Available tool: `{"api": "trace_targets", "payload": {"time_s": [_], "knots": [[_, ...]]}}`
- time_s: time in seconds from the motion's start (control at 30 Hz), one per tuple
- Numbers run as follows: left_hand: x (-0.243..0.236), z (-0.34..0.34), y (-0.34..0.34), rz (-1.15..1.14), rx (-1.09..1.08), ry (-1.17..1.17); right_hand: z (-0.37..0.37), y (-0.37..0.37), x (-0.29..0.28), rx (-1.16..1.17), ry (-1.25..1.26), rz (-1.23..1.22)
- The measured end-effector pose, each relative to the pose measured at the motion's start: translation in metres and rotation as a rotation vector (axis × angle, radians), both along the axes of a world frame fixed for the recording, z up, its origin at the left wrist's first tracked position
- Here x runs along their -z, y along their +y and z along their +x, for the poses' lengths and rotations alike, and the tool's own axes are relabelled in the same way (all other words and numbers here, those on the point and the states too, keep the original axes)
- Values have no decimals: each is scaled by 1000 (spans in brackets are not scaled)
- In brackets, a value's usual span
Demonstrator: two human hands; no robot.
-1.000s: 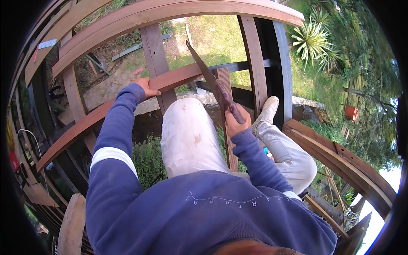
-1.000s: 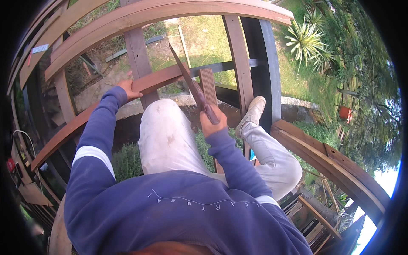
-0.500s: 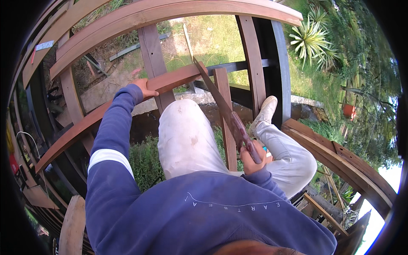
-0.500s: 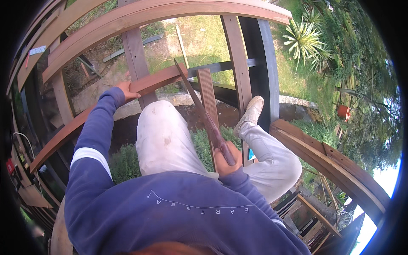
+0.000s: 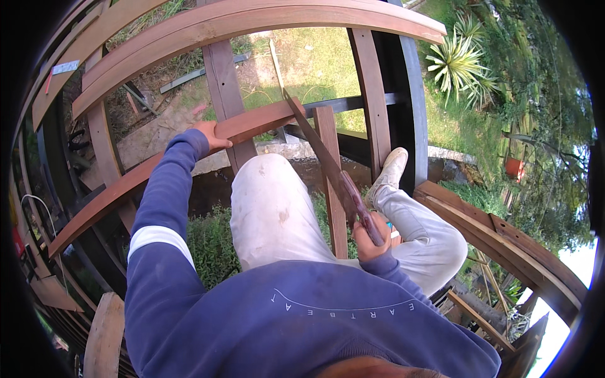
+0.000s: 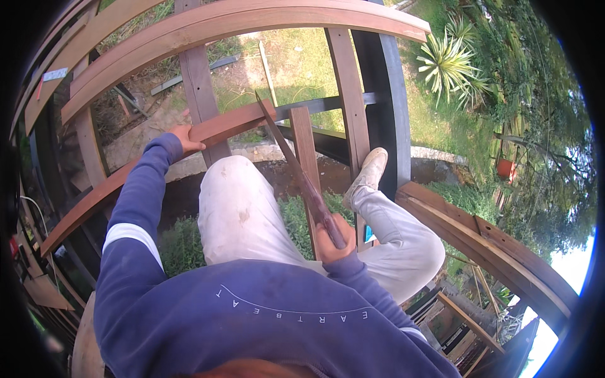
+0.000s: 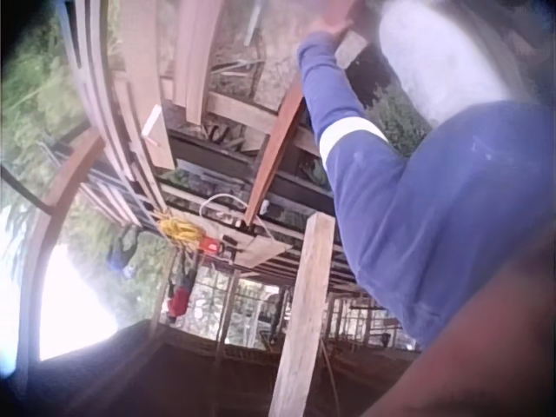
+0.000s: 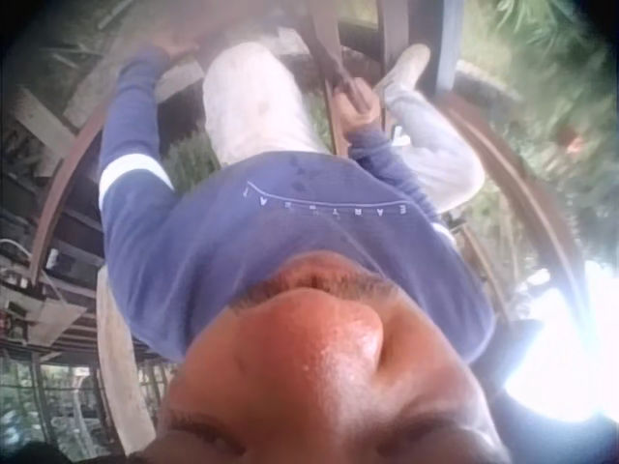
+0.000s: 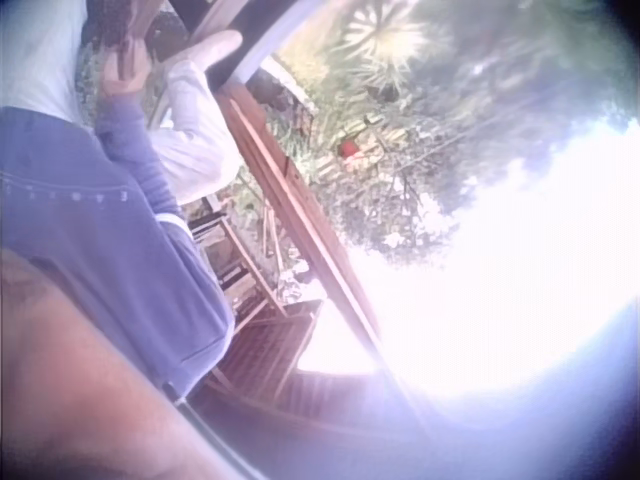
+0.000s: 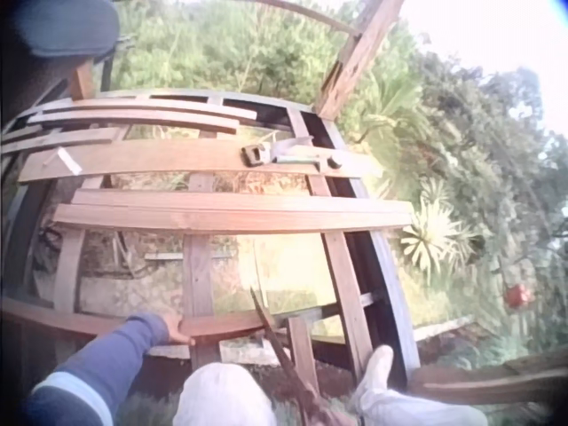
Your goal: The person uses a hand saw to cut a curved wooden plank on a wooden structure. They then use a square ruler and a pencil to mark measurements on the wood.
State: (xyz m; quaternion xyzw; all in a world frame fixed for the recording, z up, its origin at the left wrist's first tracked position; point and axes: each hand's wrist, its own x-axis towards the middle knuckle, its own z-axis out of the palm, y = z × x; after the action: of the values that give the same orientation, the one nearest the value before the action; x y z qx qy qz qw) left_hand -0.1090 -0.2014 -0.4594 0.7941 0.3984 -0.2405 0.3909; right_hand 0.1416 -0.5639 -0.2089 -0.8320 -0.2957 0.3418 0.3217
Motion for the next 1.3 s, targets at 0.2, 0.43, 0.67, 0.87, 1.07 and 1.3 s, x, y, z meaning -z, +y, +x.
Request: {"api": "trace_targets", "payload": {"time_s": [0.2, 0.43, 0.67, 0.87, 1.07, 1.3], "knots": [[17, 3, 4, -66, 34, -45, 7, 109, 97, 37, 10, 128], [8, 2, 6, -58, 4, -31, -4, 21, 2, -26, -55, -13], [15, 1, 6, -15, 41, -1, 2, 60, 52, 34, 26, 22], [18, 3, 2, -74, 38, -21, -15, 20, -17, -88, -116, -83], [29, -1, 11, -71, 53, -39, -11, 55, 13, -7, 17, -17], [12, 7, 2, -108, 34, -49, 2, 88, 79, 39, 16, 66]]}}
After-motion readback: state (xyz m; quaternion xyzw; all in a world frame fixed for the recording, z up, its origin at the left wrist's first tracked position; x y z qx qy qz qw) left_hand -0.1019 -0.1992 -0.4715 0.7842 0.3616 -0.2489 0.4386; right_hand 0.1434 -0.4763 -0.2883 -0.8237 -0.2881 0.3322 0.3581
